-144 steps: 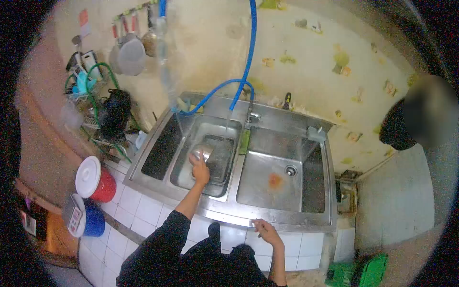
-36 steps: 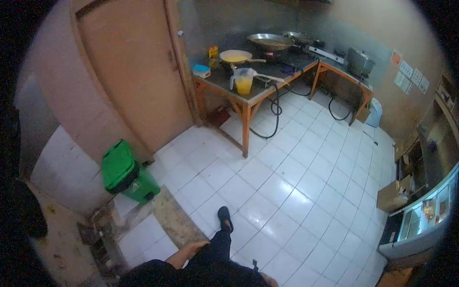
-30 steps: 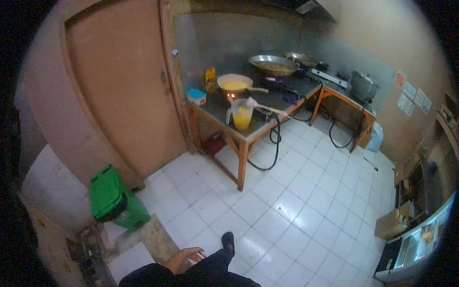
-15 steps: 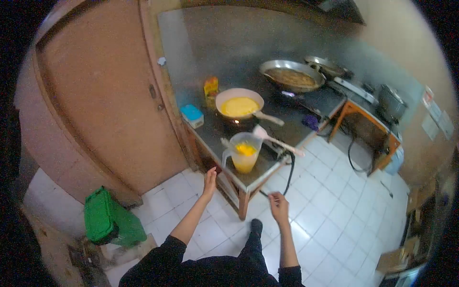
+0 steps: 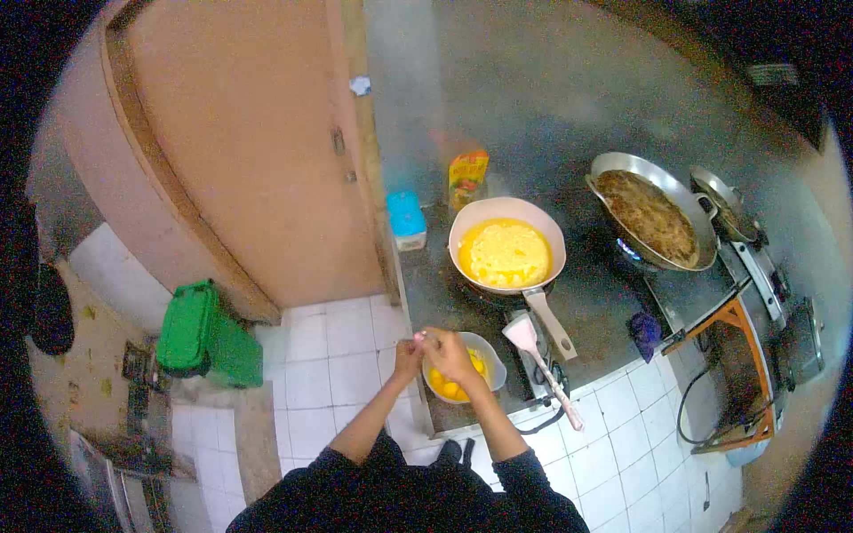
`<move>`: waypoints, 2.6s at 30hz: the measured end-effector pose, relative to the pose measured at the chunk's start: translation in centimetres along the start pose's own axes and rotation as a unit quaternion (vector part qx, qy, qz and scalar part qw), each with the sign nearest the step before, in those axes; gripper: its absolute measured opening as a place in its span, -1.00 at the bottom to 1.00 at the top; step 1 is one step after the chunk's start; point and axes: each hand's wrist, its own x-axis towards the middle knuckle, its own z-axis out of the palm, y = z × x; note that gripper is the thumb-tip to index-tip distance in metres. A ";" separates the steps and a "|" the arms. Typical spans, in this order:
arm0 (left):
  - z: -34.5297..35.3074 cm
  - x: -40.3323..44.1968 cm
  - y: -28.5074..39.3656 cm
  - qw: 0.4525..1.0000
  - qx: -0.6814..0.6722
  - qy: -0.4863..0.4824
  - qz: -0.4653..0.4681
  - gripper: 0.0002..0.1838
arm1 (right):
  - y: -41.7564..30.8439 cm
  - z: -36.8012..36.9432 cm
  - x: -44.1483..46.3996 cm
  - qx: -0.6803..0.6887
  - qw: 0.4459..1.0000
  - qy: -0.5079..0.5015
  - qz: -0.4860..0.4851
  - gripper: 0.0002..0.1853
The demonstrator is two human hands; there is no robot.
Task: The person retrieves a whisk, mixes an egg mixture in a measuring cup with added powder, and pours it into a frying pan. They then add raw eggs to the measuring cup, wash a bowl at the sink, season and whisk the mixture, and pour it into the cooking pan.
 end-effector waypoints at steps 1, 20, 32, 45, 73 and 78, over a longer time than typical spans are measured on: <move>-0.1 1.1 -0.5 0.995 -0.019 -0.093 -0.033 -0.59 | 0.4 -0.3 0.2 0.101 0.994 0.016 0.036 -0.68; 2.7 5.2 -3.2 0.941 -0.058 -0.283 0.179 -0.82 | -5.8 0.2 2.2 0.082 0.977 0.145 0.136 -0.90; 2.0 6.2 0.9 0.883 -0.112 -0.449 0.082 -0.63 | -7.5 0.5 1.0 0.099 0.975 0.181 0.087 -0.94; 2.6 5.4 0.6 0.898 0.052 -0.413 0.141 -0.78 | -5.6 -0.1 0.5 0.060 0.969 0.218 0.097 -0.88; -2.2 -2.5 6.7 0.996 0.086 -0.035 0.000 -0.53 | -4.5 -1.4 0.2 0.014 0.934 0.351 0.060 -0.87; -3.6 -4.4 8.9 0.988 0.055 -0.098 -0.107 -0.55 | -4.5 -2.9 0.1 0.121 0.925 0.331 0.144 -0.81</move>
